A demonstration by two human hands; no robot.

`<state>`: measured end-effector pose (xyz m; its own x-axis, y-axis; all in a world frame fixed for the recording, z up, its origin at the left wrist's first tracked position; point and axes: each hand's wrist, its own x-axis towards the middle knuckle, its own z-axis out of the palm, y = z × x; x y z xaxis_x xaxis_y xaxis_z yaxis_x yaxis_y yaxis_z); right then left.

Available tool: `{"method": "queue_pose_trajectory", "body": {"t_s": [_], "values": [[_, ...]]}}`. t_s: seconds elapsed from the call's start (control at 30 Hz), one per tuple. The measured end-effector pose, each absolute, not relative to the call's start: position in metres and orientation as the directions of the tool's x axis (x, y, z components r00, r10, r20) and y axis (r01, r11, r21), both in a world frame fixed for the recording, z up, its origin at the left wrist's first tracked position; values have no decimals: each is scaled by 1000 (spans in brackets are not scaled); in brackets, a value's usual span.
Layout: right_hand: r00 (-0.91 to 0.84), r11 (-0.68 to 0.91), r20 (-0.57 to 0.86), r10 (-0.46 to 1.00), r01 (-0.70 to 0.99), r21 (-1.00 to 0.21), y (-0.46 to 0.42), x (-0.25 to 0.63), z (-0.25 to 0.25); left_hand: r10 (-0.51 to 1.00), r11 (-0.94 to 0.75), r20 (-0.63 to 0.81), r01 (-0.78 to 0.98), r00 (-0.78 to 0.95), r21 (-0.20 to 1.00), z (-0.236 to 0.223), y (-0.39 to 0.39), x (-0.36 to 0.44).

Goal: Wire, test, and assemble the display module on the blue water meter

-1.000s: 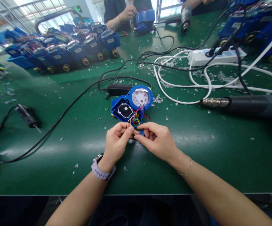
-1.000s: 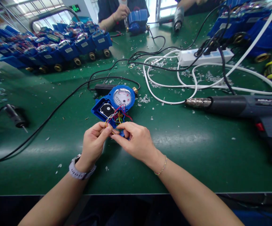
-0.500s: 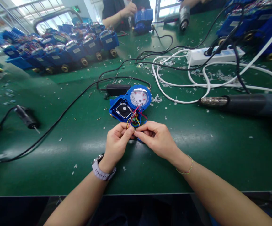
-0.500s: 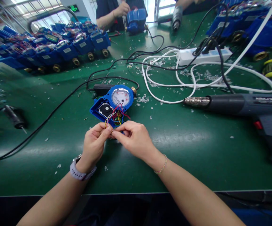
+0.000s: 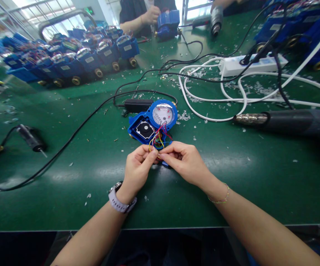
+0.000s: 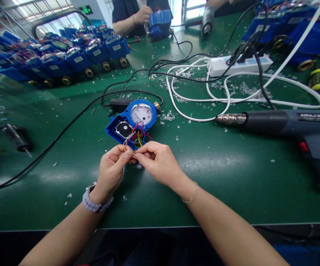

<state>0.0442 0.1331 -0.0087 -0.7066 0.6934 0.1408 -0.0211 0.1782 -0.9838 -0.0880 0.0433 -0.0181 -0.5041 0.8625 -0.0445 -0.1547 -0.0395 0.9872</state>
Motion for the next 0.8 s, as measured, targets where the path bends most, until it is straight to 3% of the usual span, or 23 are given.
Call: {"method": "queue_pose_trajectory", "body": {"t_s": [0.23,0.5,0.8], "values": [[-736,224,186,650,-49,-973,136,46,-10,867,-25,-71,-186,-493,982,-20,43,-90],[-640,509,422,642,-56,-859,130,46,-9,877,-14,-78,-188,-474,982,-18,43,-90],[-650,146,140,747,-46,-988,134,45,-10,885,30,-105,-170,-454,985,-14,41,-93]]}}
